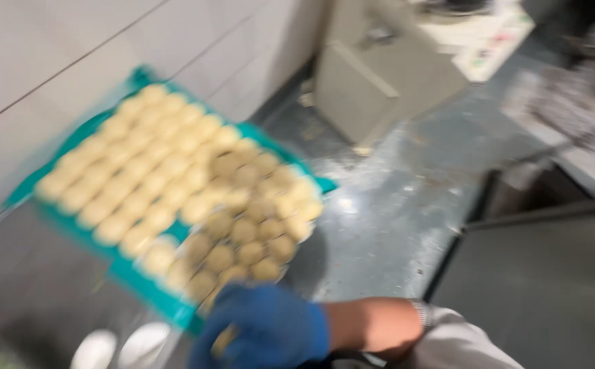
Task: Filling dough with green paste, sealing them into buns, and placing them in paper cups on a tray.
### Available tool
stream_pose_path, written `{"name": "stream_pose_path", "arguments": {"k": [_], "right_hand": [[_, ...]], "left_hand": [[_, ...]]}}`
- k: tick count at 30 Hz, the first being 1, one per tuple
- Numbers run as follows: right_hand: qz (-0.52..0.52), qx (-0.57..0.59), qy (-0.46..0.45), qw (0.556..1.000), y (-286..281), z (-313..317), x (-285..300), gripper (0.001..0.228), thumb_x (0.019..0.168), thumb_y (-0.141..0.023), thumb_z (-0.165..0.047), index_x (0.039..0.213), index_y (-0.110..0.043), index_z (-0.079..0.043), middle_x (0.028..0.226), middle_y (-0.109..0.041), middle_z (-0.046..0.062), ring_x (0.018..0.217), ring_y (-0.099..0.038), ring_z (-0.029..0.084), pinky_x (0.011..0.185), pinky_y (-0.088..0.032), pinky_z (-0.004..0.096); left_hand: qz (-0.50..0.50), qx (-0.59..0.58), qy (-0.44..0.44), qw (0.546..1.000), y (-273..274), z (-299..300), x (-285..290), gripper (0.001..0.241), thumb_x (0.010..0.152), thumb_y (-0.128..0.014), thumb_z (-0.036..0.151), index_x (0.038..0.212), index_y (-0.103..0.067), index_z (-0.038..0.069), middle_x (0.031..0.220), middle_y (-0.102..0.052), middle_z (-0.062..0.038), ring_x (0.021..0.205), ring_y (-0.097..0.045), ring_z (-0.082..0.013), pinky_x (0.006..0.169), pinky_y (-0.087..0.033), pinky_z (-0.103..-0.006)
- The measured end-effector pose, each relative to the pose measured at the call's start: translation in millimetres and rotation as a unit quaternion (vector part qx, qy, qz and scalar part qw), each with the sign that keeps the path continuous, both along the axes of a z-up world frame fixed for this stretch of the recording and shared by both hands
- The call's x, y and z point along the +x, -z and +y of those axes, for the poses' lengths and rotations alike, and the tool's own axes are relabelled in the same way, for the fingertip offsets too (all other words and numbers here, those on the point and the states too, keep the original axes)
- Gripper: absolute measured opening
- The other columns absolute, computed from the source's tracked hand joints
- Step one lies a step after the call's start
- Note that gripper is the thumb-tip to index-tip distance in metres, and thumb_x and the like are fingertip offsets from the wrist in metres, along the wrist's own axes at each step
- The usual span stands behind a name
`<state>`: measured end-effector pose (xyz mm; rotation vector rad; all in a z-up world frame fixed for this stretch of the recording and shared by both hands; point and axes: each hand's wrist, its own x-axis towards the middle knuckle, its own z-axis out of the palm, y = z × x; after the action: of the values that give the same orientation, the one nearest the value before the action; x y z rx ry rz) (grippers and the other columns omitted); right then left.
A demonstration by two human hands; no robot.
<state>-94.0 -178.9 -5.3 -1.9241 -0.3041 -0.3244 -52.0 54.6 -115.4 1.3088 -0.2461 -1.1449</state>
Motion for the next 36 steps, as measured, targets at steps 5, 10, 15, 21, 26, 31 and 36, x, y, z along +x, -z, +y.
{"name": "stream_pose_path", "arguments": {"k": [5,10,15,21,26,31,36], "right_hand": [[-0.001,0.201,0.113,0.973,-1,-29,-17,0.058,0.108,-0.056,-0.056,0.120,-0.059,0.000,0.112,-0.058,0.013,0.093,-0.061,0.021,0.086,-0.057,0.038],[0.002,0.225,0.209,0.952,24,-53,-19,0.063,0.112,-0.049,-0.057,0.115,-0.063,0.004,0.102,-0.063,0.013,0.082,-0.058,0.017,0.079,-0.048,0.033],[0.017,0.237,0.237,0.942,46,-67,-31,0.057,0.118,-0.047,-0.050,0.115,-0.059,0.006,0.101,-0.064,0.013,0.083,-0.060,0.017,0.077,-0.048,0.027],[0.080,0.061,0.285,0.953,44,-58,-23,0.017,0.106,-0.053,-0.012,0.109,-0.063,0.001,0.091,-0.066,0.012,0.076,-0.061,0.016,0.072,-0.051,0.027],[0.016,-0.051,0.153,0.987,49,-8,-10,0.046,0.086,-0.070,-0.027,0.125,-0.063,-0.002,0.123,-0.059,0.018,0.114,-0.059,0.025,0.098,-0.050,0.038],[0.051,0.297,0.144,0.943,55,14,-5,0.076,0.096,-0.072,-0.056,0.140,-0.052,0.003,0.132,-0.058,0.013,0.125,-0.058,0.024,0.109,-0.048,0.038],[0.154,0.443,0.108,0.877,64,9,-11,0.079,0.091,-0.070,-0.060,0.133,-0.055,0.006,0.123,-0.065,0.017,0.114,-0.065,0.024,0.097,-0.054,0.038]], "left_hand": [[0.079,-0.047,-0.147,0.985,-54,-51,23,0.040,0.093,-0.064,0.011,0.128,-0.066,-0.006,0.123,-0.072,-0.022,0.110,-0.069,-0.0273,0.100,-0.052,-0.0412],[0.116,-0.237,-0.259,0.929,-53,-48,35,0.023,0.106,-0.056,0.012,0.119,-0.063,-0.007,0.123,-0.067,-0.024,0.116,-0.067,-0.0344,0.109,-0.051,-0.0537],[0.189,-0.248,-0.305,0.900,-113,-53,61,0.035,0.104,-0.048,0.026,0.116,-0.065,-0.002,0.131,-0.065,-0.020,0.126,-0.062,-0.0350,0.115,-0.045,-0.0566],[0.176,-0.291,-0.277,0.899,-50,-45,52,0.054,0.116,-0.037,0.040,0.121,-0.059,-0.009,0.134,-0.063,-0.026,0.135,-0.057,-0.0386,0.121,-0.042,-0.0529],[0.130,-0.219,-0.262,0.931,-87,-68,42,0.059,0.114,-0.037,0.043,0.141,-0.053,-0.007,0.145,-0.057,-0.020,0.137,-0.052,-0.0330,0.119,-0.040,-0.0448],[-0.193,-0.157,-0.164,0.955,-132,-72,54,0.072,0.102,-0.055,0.050,0.153,-0.044,0.000,0.161,-0.044,-0.016,0.149,-0.040,-0.0320,0.122,-0.032,-0.0423],[-0.346,-0.158,-0.048,0.924,-135,-78,57,0.061,0.098,-0.069,0.031,0.148,-0.053,0.000,0.160,-0.047,-0.019,0.160,-0.035,-0.0363,0.130,-0.029,-0.0470]]}}
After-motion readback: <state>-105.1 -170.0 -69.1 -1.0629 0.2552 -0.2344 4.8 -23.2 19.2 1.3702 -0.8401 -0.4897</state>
